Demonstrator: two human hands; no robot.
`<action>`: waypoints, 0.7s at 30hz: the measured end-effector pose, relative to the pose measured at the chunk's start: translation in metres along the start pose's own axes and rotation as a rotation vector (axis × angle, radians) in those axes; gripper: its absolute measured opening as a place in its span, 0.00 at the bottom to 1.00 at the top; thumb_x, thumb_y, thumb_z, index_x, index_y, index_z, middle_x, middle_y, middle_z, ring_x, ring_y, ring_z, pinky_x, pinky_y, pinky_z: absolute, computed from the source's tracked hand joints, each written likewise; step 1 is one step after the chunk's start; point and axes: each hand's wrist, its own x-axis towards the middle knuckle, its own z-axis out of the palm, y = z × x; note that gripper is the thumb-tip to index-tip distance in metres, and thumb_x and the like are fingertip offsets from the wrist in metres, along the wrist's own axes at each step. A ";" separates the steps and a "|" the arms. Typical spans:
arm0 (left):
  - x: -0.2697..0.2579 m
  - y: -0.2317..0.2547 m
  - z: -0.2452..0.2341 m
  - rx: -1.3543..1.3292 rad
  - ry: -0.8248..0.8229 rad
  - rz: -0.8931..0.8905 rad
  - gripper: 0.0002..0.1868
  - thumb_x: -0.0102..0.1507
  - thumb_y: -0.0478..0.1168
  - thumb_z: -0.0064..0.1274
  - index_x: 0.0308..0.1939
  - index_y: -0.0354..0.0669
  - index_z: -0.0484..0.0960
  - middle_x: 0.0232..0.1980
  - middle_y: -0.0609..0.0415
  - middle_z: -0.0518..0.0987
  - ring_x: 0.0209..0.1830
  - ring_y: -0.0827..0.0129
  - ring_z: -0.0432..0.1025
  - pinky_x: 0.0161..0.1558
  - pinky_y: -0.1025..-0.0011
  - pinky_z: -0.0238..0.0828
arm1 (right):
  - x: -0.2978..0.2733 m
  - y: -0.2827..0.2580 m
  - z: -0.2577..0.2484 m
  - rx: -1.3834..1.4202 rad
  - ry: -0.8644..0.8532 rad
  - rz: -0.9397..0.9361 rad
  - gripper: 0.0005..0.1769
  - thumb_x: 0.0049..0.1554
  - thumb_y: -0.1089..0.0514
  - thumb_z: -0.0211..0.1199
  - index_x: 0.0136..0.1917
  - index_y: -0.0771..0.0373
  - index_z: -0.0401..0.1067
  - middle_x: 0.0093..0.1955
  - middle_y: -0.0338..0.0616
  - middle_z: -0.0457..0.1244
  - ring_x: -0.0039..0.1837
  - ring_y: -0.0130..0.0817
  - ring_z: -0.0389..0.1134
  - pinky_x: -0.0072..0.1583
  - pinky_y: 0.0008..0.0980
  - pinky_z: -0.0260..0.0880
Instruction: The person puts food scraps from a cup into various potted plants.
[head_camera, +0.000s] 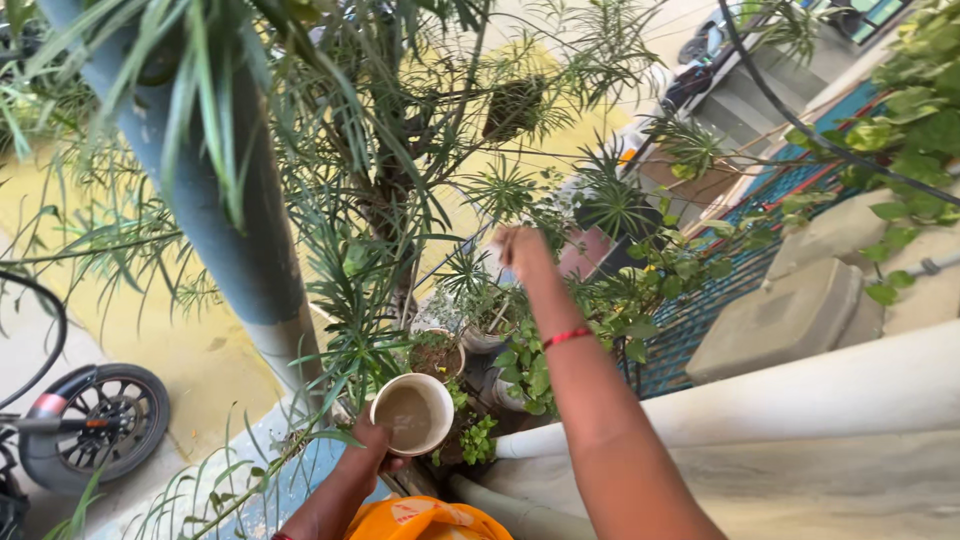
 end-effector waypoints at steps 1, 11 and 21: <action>-0.002 0.000 -0.003 -0.008 -0.003 0.001 0.31 0.61 0.32 0.35 0.70 0.56 0.63 0.42 0.46 0.82 0.21 0.61 0.74 0.16 0.71 0.68 | 0.008 -0.015 -0.002 0.026 -0.015 -0.053 0.18 0.67 0.63 0.41 0.56 0.75 0.70 0.39 0.47 0.66 0.35 0.30 0.65 0.34 0.27 0.63; -0.011 0.006 -0.022 -0.031 0.045 0.028 0.30 0.62 0.34 0.34 0.70 0.56 0.62 0.43 0.44 0.82 0.22 0.61 0.76 0.17 0.72 0.69 | 0.028 -0.039 -0.009 -0.045 -0.146 -0.422 0.27 0.62 0.74 0.43 0.74 0.70 0.61 0.58 0.27 0.67 0.57 0.18 0.71 0.58 0.19 0.73; 0.016 -0.011 -0.003 -0.111 0.047 0.076 0.28 0.63 0.39 0.38 0.70 0.57 0.63 0.44 0.43 0.83 0.21 0.59 0.77 0.15 0.70 0.69 | -0.111 0.026 0.027 -1.340 -0.384 -0.885 0.27 0.58 0.43 0.64 0.65 0.60 0.75 0.59 0.58 0.67 0.63 0.58 0.65 0.64 0.56 0.61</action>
